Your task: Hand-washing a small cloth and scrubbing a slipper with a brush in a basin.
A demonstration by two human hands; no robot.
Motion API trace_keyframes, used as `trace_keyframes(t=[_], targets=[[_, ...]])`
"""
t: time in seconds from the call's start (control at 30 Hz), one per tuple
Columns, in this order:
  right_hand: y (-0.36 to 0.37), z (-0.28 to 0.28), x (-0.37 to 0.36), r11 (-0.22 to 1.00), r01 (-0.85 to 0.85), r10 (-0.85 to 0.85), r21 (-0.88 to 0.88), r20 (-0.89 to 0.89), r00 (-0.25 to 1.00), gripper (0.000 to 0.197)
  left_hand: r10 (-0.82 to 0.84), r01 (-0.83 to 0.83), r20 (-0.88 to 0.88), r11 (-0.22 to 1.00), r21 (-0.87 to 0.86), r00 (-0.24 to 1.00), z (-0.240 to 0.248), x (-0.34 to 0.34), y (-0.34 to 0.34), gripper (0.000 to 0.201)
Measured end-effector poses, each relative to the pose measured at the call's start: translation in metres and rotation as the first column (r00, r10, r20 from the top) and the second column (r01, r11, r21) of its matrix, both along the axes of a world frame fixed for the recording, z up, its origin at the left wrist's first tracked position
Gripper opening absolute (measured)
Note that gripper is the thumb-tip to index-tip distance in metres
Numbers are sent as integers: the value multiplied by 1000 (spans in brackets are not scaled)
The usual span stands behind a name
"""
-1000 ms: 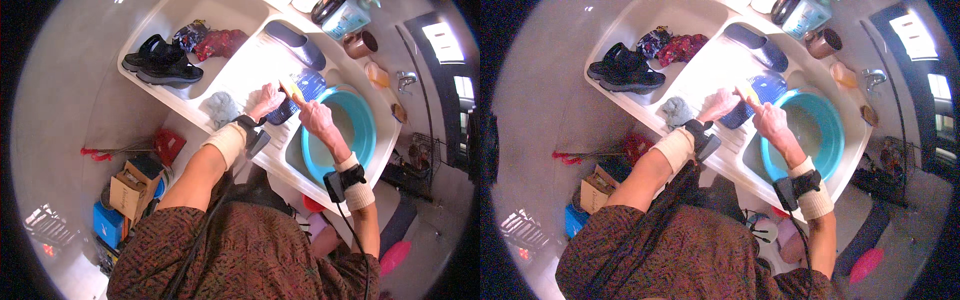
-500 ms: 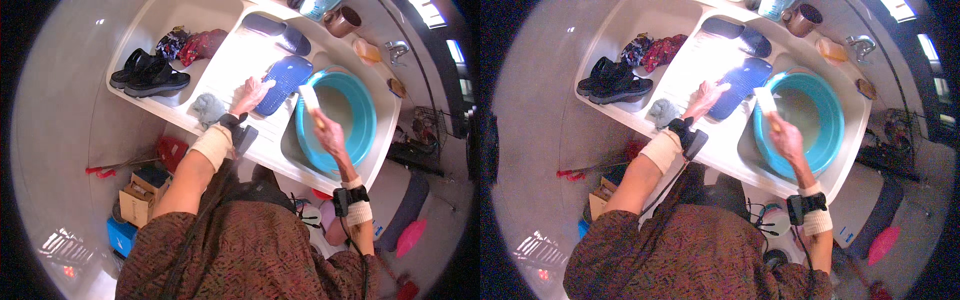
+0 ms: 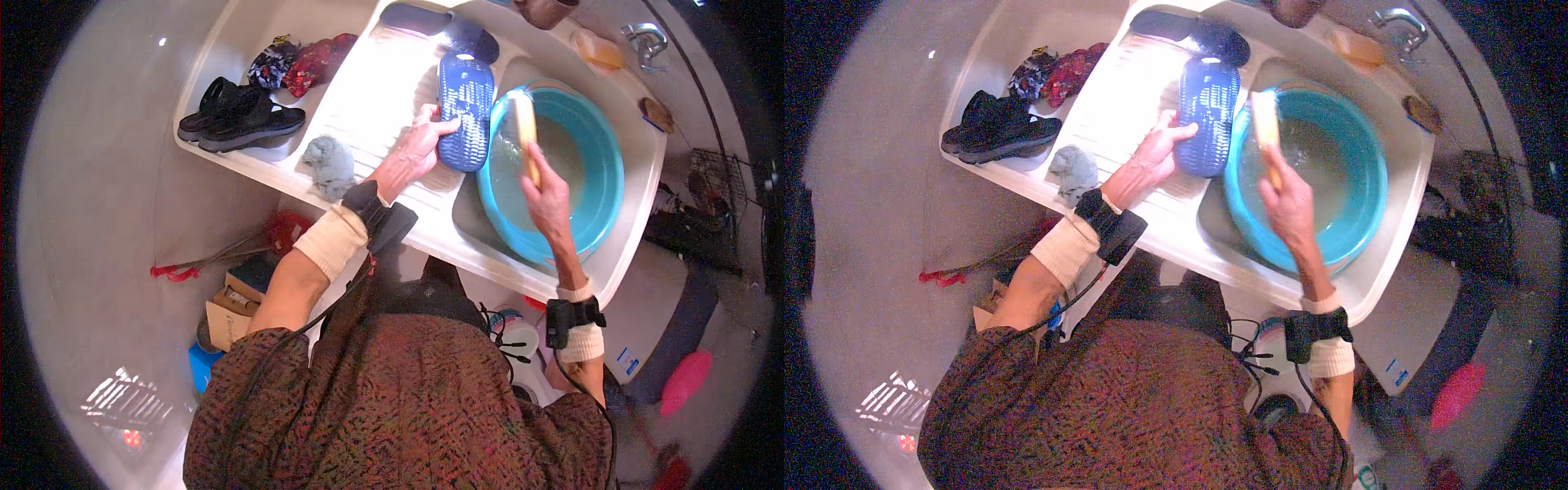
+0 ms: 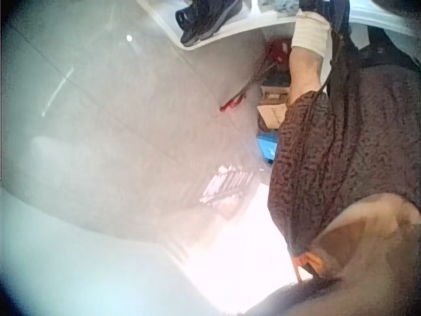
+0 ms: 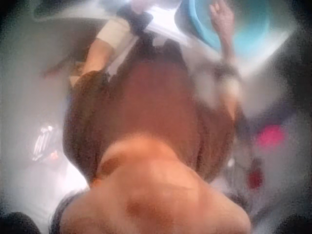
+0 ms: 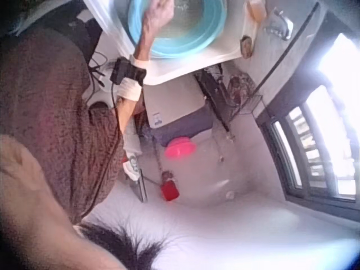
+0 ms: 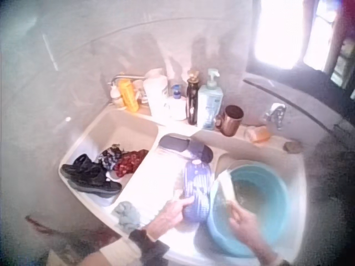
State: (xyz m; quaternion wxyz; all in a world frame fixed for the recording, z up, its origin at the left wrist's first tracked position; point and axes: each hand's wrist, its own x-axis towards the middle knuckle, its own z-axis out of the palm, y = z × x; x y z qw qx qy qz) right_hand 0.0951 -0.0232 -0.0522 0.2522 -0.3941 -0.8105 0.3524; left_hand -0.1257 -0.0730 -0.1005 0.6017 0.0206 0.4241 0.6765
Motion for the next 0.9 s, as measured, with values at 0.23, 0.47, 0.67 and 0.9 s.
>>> trace_keyframes(t=[0.23,0.47,0.67,0.9], targets=[[-56,-12,-1,960,-258,174,114,479,860,61,-22,21,248,1000,6,969,-28,10,-3,30],[-29,10,3,975,-187,143,122,305,942,68,-104,99,418,995,34,902,-11,26,5,36],[-64,-14,10,924,-361,199,125,650,733,72,-153,112,382,986,126,911,-28,18,2,31],[-24,-3,104,913,-406,301,-33,726,619,63,-146,145,43,989,26,988,-27,19,-3,19]])
